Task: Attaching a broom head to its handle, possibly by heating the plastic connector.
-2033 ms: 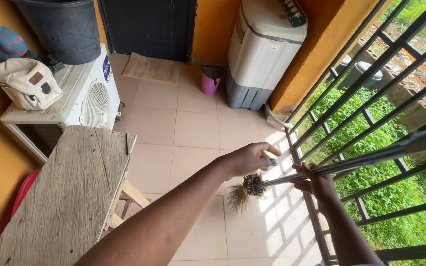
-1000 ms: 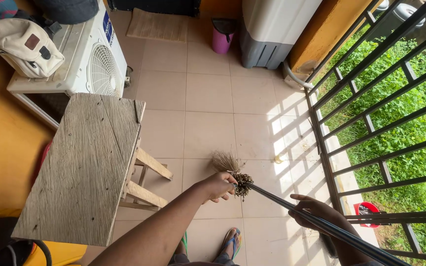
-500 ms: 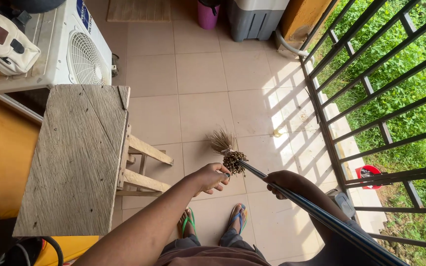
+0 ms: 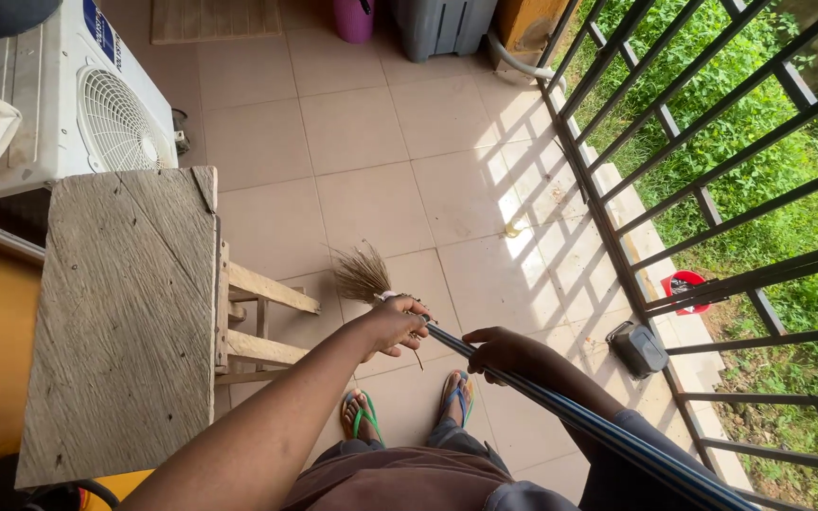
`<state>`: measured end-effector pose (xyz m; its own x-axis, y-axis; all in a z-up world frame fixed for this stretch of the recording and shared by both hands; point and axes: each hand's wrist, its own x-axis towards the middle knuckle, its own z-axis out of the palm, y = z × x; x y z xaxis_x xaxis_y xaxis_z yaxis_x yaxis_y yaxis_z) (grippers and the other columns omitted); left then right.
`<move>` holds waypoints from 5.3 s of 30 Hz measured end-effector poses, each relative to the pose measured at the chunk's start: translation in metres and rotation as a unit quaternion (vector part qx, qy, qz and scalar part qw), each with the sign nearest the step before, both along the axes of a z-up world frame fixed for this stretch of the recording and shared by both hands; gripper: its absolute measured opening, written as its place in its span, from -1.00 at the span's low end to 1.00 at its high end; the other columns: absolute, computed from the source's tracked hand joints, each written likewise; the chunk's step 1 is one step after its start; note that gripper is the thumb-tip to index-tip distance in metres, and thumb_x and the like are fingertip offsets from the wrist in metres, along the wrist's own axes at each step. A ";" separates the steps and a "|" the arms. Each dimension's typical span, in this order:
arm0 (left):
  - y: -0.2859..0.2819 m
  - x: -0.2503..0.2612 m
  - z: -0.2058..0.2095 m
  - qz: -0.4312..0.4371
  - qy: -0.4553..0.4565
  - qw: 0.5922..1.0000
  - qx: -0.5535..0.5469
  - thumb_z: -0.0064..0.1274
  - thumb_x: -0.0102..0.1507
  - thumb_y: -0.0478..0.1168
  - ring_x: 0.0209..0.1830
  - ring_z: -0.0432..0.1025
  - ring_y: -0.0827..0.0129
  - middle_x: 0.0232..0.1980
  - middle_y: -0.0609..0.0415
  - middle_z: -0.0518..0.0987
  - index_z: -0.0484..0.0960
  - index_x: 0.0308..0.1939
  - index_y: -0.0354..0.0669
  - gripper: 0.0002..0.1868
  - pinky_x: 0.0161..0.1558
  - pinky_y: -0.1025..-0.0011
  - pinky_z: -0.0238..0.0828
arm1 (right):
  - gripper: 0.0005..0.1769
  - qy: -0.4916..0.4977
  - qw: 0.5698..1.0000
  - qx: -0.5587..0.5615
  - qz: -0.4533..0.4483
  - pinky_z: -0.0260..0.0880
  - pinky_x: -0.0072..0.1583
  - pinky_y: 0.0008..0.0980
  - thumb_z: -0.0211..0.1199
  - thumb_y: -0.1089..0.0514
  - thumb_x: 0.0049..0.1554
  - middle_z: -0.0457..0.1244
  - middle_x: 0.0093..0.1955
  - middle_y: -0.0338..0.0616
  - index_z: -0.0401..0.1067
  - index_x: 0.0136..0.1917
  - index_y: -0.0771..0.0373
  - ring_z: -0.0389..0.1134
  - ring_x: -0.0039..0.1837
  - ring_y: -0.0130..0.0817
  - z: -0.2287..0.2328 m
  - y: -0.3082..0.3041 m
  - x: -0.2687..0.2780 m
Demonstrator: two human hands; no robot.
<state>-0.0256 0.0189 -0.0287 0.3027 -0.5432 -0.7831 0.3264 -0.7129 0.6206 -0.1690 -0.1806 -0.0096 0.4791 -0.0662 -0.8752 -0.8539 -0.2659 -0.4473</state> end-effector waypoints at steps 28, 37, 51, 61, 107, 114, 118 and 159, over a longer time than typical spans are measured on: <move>-0.046 0.020 0.012 0.000 -0.002 1.000 0.000 0.01 0.30 -0.04 -0.01 0.53 0.37 0.11 0.17 0.60 0.53 0.16 0.12 -0.66 0.02 0.20 0.43 | -0.41 -0.052 0.996 -0.044 -0.054 0.32 -0.32 -0.37 0.22 0.16 0.20 0.29 -0.25 -0.11 0.32 0.51 0.09 0.28 -0.39 -0.43 0.022 -0.025 0.009; -0.031 0.035 0.001 0.057 0.000 0.998 -0.012 -0.04 0.32 -0.02 -0.03 0.53 0.41 0.09 0.17 0.62 0.53 0.14 0.10 -0.67 -0.02 0.29 0.45 | -0.32 0.008 0.965 0.061 -0.255 0.24 -0.36 -0.32 0.36 0.26 0.09 0.27 -0.30 -0.02 0.36 0.48 0.24 0.26 -0.36 -0.29 -0.095 -0.125 -0.068; -0.047 0.033 0.028 0.072 -0.009 0.997 0.013 -0.09 0.35 0.03 0.09 0.54 0.38 0.17 0.15 0.59 0.49 0.20 0.11 -0.64 0.09 0.26 0.45 | -0.36 -0.042 0.986 -0.058 -0.149 0.28 -0.33 -0.36 0.27 0.18 0.16 0.28 -0.29 -0.03 0.31 0.50 0.25 0.22 -0.39 -0.37 0.019 -0.209 -0.034; -0.060 0.040 0.032 0.107 -0.014 0.994 0.008 -0.04 0.32 -0.02 0.08 0.55 0.38 0.16 0.14 0.60 0.52 0.19 0.12 -0.64 0.10 0.24 0.43 | -0.31 -0.072 0.983 0.122 -0.118 0.25 -0.37 -0.37 0.31 0.20 0.14 0.30 -0.31 -0.05 0.26 0.51 0.25 0.28 -0.39 -0.36 -0.082 -0.139 0.061; -0.097 0.161 0.050 0.107 -0.019 0.994 0.014 -0.06 0.35 0.06 0.08 0.53 0.42 0.21 0.15 0.61 0.50 0.20 0.16 -0.64 0.11 0.24 0.44 | -0.48 -0.062 0.915 0.203 -0.342 0.19 -0.44 -0.40 0.09 0.11 0.22 0.21 -0.32 -0.11 0.22 0.43 0.24 0.17 -0.43 -0.42 -0.157 -0.327 0.054; -0.101 0.212 0.056 0.056 -0.030 0.998 -0.017 -0.08 0.35 0.00 0.08 0.53 0.40 0.19 0.16 0.60 0.49 0.20 0.11 -0.64 0.11 0.25 0.45 | -0.57 -0.041 0.935 0.113 -0.335 0.13 -0.42 -0.39 0.22 0.10 0.21 0.22 -0.31 -0.11 0.35 0.24 0.44 0.16 -0.43 -0.42 -0.090 -0.320 0.055; -0.103 0.229 0.055 0.047 -0.024 0.998 -0.023 -0.07 0.36 0.03 0.08 0.52 0.39 0.17 0.16 0.59 0.49 0.19 0.11 -0.65 0.11 0.23 0.43 | -0.39 -0.040 0.967 -0.007 -0.250 0.24 -0.32 -0.32 0.30 0.13 0.21 0.29 -0.26 0.01 0.27 0.48 0.32 0.26 -0.36 -0.33 -0.021 -0.270 0.087; -0.247 0.285 0.076 0.148 -0.068 0.986 -0.016 -0.08 0.36 0.01 0.09 0.54 0.39 0.20 0.14 0.60 0.50 0.20 0.12 -0.65 0.12 0.22 0.44 | -0.35 -0.095 0.984 0.094 -0.119 0.20 -0.36 -0.41 0.25 0.25 0.13 0.24 -0.30 -0.12 0.28 0.47 0.37 0.22 -0.38 -0.42 -0.055 -0.400 0.265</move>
